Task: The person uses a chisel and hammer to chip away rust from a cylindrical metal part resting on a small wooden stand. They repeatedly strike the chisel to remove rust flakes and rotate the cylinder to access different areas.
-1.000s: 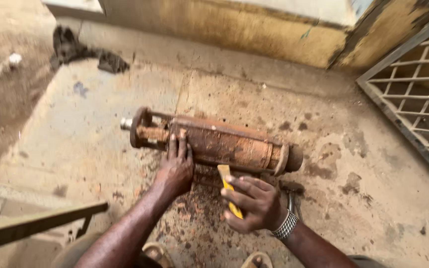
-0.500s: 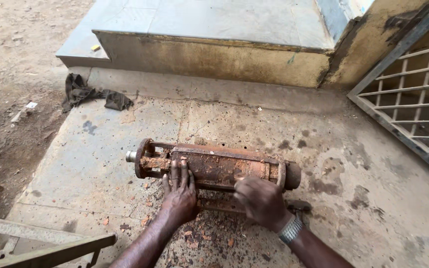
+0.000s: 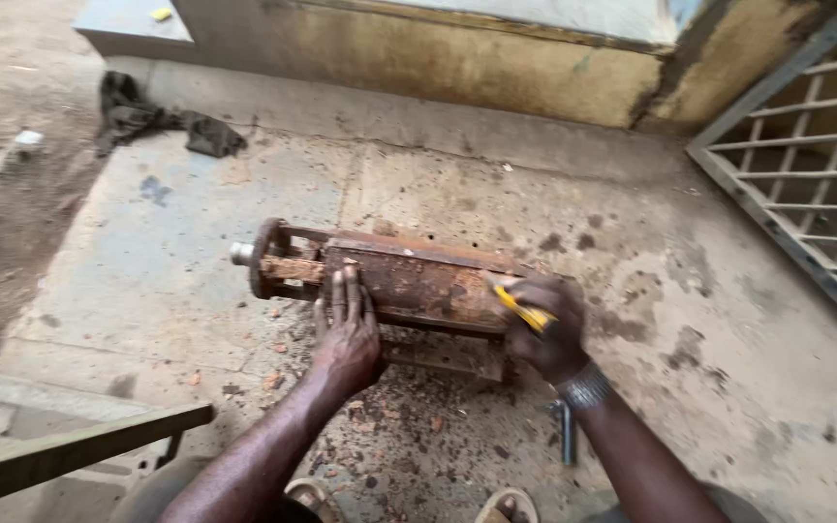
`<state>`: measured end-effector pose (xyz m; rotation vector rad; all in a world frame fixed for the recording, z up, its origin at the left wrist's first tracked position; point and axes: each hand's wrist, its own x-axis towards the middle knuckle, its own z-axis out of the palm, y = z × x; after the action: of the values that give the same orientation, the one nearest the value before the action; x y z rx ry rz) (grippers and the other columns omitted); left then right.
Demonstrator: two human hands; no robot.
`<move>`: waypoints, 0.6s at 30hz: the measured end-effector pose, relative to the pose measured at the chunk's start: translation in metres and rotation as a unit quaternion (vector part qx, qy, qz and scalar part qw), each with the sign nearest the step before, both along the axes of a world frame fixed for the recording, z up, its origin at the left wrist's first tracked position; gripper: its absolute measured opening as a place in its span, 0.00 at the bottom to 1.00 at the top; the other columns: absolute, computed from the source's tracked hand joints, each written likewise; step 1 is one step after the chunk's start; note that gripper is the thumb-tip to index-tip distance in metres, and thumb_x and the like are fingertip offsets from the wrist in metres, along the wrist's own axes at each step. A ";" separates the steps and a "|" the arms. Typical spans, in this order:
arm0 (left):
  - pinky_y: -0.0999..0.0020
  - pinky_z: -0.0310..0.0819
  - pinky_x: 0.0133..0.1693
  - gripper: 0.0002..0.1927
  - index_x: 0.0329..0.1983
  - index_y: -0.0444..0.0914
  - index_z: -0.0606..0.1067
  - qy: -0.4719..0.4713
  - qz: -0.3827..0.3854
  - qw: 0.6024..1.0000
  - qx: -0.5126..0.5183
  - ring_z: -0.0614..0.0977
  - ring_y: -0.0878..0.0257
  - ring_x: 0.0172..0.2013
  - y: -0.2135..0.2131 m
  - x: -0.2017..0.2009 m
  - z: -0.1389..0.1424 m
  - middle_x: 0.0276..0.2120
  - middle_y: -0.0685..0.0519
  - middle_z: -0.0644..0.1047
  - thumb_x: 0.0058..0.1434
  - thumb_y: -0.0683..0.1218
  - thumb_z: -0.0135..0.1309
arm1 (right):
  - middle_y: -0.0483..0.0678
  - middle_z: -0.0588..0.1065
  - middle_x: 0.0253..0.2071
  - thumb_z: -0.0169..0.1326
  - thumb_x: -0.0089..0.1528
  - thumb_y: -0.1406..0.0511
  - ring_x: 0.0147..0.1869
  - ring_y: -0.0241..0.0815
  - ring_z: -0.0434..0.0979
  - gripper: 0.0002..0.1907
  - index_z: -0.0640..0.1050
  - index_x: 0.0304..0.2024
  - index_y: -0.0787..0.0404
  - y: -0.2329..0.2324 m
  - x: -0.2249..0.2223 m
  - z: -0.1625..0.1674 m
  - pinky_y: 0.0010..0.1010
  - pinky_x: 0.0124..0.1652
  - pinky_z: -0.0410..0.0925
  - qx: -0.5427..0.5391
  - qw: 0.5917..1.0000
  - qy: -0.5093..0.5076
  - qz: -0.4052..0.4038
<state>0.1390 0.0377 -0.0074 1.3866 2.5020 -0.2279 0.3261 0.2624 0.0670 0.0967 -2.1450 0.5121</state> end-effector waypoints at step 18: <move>0.19 0.40 0.64 0.23 0.60 0.27 0.70 -0.025 -0.023 0.999 -0.010 0.36 0.21 0.71 0.011 0.018 -0.014 0.73 0.19 0.39 0.70 0.48 0.42 | 0.48 0.77 0.45 0.62 0.65 0.70 0.47 0.41 0.79 0.11 0.76 0.48 0.60 0.013 -0.014 -0.009 0.31 0.50 0.75 -0.186 0.981 0.061 -0.016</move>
<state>0.1573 0.0483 -0.0215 1.4261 2.4223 -0.2248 0.3123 0.2758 0.0585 -0.1122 -1.8947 0.8555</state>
